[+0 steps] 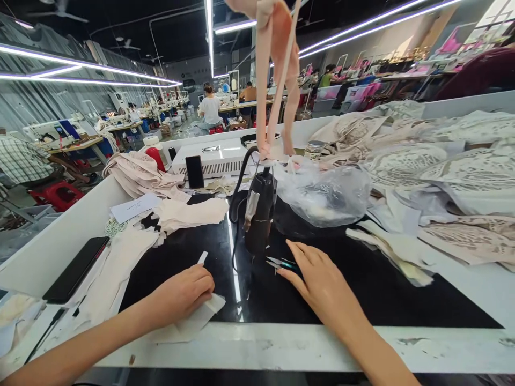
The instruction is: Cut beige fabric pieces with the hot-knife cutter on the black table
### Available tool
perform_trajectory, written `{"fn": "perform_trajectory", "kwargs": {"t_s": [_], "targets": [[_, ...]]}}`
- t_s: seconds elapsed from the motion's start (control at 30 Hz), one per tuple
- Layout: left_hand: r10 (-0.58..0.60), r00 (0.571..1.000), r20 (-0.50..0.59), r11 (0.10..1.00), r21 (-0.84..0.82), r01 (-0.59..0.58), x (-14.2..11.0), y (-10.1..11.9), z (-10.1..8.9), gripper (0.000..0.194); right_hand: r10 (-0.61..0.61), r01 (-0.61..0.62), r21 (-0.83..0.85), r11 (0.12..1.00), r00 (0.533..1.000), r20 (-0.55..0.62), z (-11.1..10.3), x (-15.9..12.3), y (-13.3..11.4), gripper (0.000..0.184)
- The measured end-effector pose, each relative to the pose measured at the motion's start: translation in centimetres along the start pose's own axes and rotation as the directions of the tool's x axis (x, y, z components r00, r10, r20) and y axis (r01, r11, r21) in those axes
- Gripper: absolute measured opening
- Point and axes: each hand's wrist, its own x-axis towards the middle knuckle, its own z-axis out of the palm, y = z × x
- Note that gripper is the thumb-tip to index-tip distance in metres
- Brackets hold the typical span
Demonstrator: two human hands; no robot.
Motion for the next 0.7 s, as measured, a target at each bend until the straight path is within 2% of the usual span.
{"fn": "perform_trajectory", "kwargs": {"t_s": [0.1,0.2,0.27,0.37,0.43,0.53,0.6,0.7], "targets": [[-0.003,1.000,0.004,0.998,0.066,0.003,0.0,-0.2,0.0,0.010,-0.031,0.031,-0.076,0.997,1.000,0.000,0.9,-1.6,1.7,0.072],[-0.070,0.998,0.000,0.993,0.097,0.070,0.2,-0.5,-0.1,0.013,-0.054,0.055,-0.059,0.997,0.998,0.027,1.2,-1.6,1.3,0.070],[-0.134,0.990,0.040,0.986,0.106,0.129,0.4,-0.6,-0.4,0.018,-0.056,0.057,-0.022,0.998,0.997,0.060,0.9,-1.0,0.6,0.069],[-0.227,0.967,0.115,0.974,0.050,0.223,0.5,-0.4,-0.9,0.020,-0.015,0.011,0.059,0.998,0.998,0.067,0.3,-0.3,-0.3,0.071],[-0.300,0.945,0.129,0.947,-0.077,0.312,0.5,-0.1,-1.3,0.016,0.050,-0.059,0.130,0.990,0.996,0.069,-0.2,-0.3,-0.7,0.070],[-0.413,0.897,0.159,0.807,-0.393,0.441,0.2,0.4,-1.9,0.010,0.181,-0.205,0.214,0.955,0.975,0.128,-0.9,-1.0,-1.0,0.062],[-0.466,0.858,0.216,0.647,-0.578,0.497,0.0,0.8,-2.3,0.012,0.268,-0.312,0.266,0.912,0.945,0.189,-1.4,-1.7,-1.3,0.054],[-0.490,0.805,0.335,0.415,-0.722,0.554,-0.2,1.1,-2.7,0.023,0.358,-0.436,0.336,0.835,0.894,0.270,-2.6,-2.7,-2.7,0.044]]}}
